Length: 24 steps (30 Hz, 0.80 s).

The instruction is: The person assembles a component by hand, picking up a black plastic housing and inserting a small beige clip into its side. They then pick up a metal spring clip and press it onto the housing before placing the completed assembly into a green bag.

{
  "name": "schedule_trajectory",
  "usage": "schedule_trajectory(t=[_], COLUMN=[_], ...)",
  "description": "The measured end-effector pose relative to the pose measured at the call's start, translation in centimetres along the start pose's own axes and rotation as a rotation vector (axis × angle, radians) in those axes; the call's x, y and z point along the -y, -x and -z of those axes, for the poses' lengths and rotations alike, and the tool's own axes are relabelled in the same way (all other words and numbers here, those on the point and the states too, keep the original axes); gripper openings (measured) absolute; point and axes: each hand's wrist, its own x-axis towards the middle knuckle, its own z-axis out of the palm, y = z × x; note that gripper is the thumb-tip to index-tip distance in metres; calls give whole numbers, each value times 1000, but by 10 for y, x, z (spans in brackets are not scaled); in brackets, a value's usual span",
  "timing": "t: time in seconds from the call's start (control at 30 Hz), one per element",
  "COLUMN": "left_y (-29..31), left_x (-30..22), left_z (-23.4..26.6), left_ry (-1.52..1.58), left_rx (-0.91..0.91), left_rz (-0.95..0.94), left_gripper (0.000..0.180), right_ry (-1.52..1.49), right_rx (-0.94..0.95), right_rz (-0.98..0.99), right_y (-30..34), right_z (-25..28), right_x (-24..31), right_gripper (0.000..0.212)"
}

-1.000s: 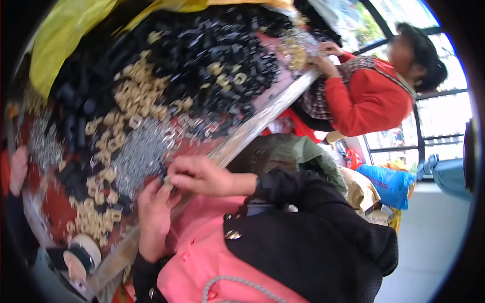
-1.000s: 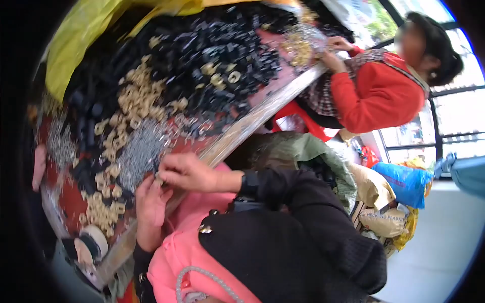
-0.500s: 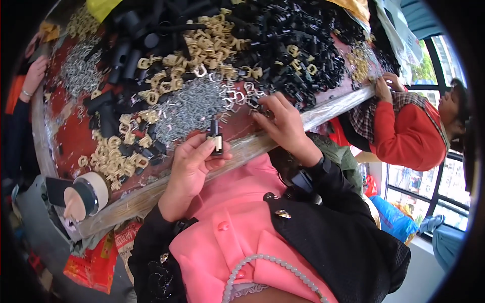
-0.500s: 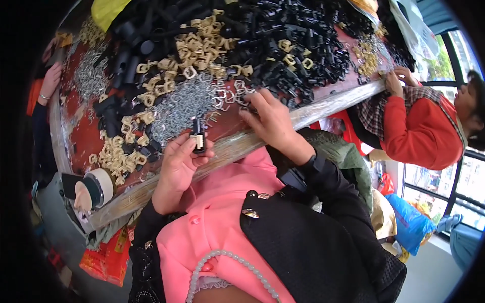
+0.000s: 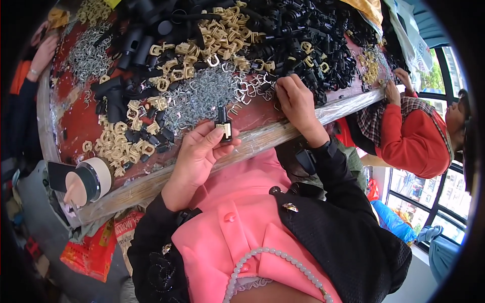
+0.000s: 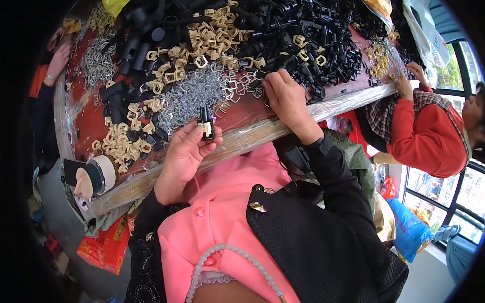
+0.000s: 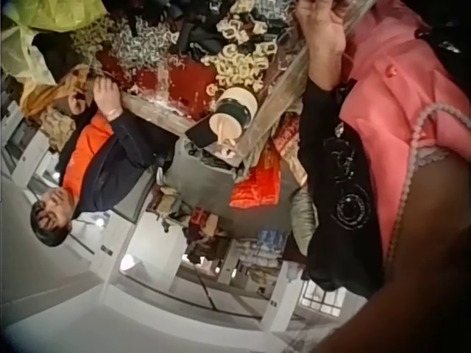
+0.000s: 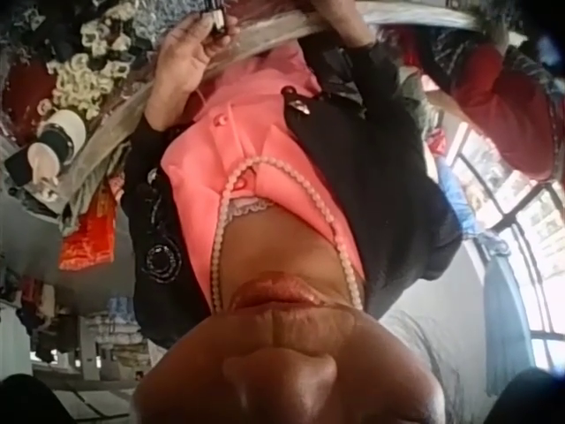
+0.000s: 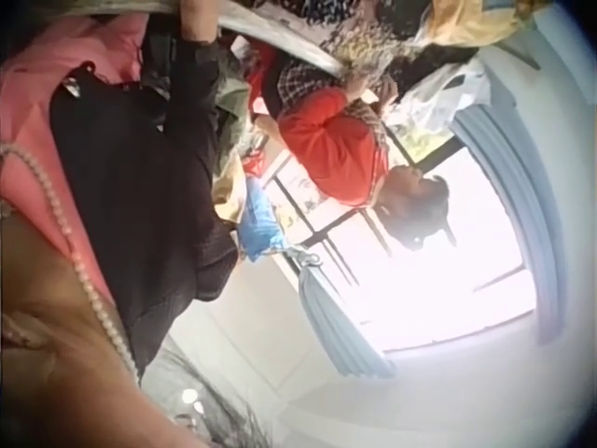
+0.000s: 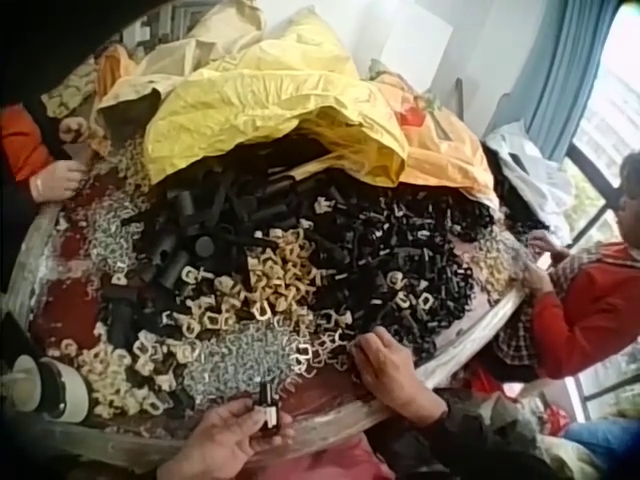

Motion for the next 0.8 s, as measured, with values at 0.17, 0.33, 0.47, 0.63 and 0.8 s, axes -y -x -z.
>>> schedule_trajectory(t=[0.17,0.33,0.47,0.63,0.8], left_y=[0,0,3,9,14], left_x=[-1,-3,-2,-4,-6], left_z=[-1,0,0,3,3], left_ry=[-4,-2,-46,-60,-60], left_rx=[-2,18,53,37,25], left_rz=[20,20,-1,-19,-36], left_gripper=[25,26,22,23,22], right_ry=[-70,-17,1,148,125], right_rx=[-55,-50,5,155,117], right_rz=[-38,-77,122,99,60], right_y=[-4,-6,-6,-2,-3], right_z=[2,0,-4,-10,-9], right_x=[4,6,20,11,8], right_gripper=[6,7,7,9,13])
